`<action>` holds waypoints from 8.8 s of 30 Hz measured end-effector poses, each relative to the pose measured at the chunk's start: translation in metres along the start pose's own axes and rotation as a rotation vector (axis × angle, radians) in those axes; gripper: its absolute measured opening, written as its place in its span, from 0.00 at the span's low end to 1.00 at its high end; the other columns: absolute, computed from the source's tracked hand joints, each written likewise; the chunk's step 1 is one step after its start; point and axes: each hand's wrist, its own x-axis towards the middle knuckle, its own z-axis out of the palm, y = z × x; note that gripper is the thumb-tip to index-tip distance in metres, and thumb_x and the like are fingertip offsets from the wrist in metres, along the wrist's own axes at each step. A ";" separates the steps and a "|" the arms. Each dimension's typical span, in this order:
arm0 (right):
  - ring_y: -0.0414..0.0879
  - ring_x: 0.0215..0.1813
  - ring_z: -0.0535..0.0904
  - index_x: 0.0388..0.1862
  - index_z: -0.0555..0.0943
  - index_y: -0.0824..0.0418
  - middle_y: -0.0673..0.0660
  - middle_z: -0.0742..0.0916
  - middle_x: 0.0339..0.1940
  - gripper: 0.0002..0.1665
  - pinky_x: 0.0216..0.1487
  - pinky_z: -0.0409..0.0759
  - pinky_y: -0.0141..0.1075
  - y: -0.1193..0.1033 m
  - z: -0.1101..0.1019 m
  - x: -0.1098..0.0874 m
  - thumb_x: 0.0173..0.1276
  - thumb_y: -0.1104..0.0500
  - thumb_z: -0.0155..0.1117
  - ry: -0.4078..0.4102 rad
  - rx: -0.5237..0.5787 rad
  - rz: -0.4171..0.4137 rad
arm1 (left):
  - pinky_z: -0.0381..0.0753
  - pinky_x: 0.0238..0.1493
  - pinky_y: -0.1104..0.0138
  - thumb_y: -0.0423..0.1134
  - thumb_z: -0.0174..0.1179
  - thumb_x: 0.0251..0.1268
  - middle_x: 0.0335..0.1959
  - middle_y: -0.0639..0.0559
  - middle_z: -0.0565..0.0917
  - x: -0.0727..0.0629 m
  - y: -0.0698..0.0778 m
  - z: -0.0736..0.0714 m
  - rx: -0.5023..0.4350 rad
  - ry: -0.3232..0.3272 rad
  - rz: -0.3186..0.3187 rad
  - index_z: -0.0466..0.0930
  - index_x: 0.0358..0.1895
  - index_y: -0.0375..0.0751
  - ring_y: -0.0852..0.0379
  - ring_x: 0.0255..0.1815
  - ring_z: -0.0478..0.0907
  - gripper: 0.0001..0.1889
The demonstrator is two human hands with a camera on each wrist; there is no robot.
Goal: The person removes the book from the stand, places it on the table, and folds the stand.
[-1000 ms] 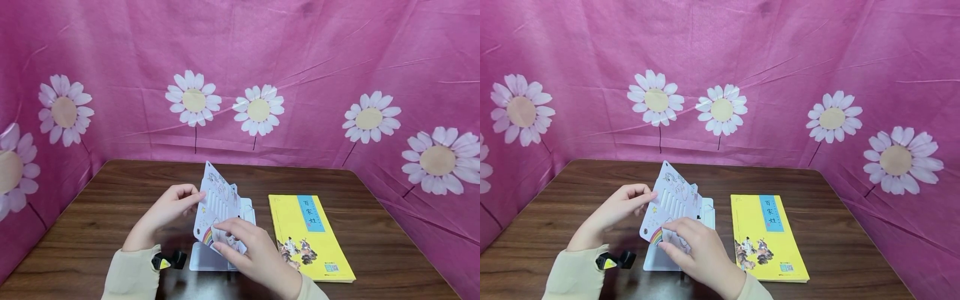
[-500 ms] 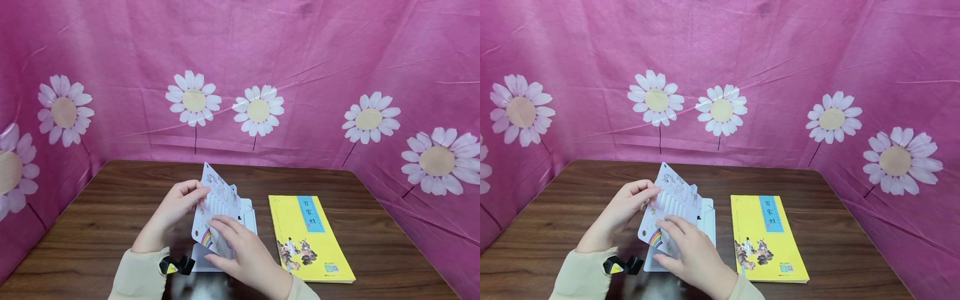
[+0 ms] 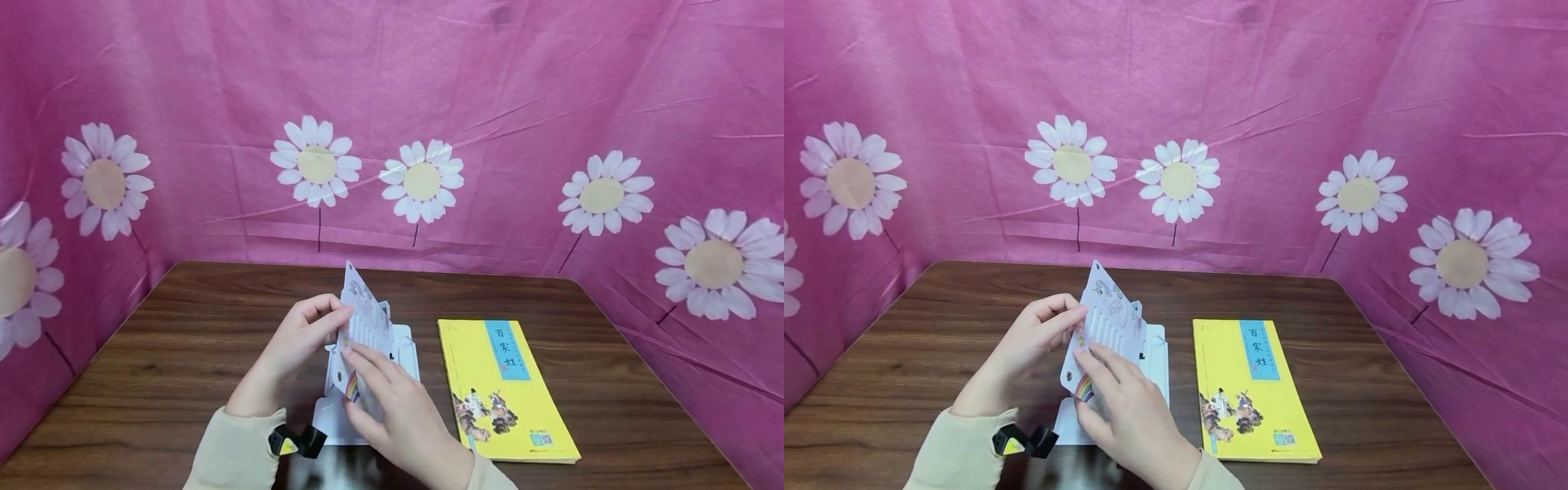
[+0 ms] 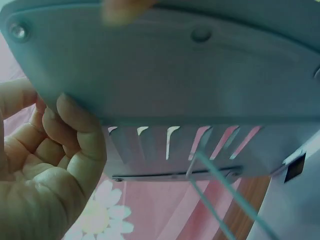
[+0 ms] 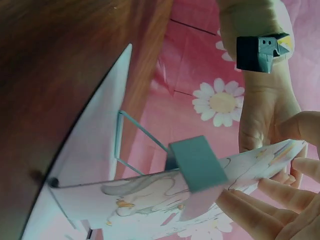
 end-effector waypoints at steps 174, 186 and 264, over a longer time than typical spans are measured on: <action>0.42 0.37 0.77 0.58 0.77 0.56 0.59 0.87 0.43 0.14 0.36 0.77 0.32 0.043 -0.051 0.009 0.76 0.60 0.54 0.133 0.507 0.560 | 0.84 0.40 0.62 0.50 0.53 0.75 0.43 0.44 0.85 -0.001 -0.007 0.020 0.298 -0.283 -0.241 0.77 0.59 0.35 0.54 0.35 0.80 0.22; 0.43 0.23 0.74 0.65 0.74 0.58 0.60 0.79 0.29 0.21 0.24 0.77 0.34 0.038 -0.051 0.011 0.76 0.59 0.56 0.060 0.555 0.542 | 0.84 0.36 0.62 0.49 0.54 0.75 0.40 0.45 0.83 -0.004 0.007 0.036 0.294 -0.301 -0.193 0.70 0.66 0.37 0.55 0.31 0.80 0.25; 0.44 0.26 0.72 0.28 0.82 0.57 0.51 0.78 0.22 0.10 0.26 0.69 0.34 0.081 0.002 -0.014 0.65 0.53 0.70 -0.640 0.262 0.760 | 0.83 0.20 0.58 0.49 0.47 0.78 0.32 0.48 0.85 -0.031 0.007 -0.042 0.164 -0.293 -0.394 0.77 0.43 0.27 0.56 0.26 0.83 0.23</action>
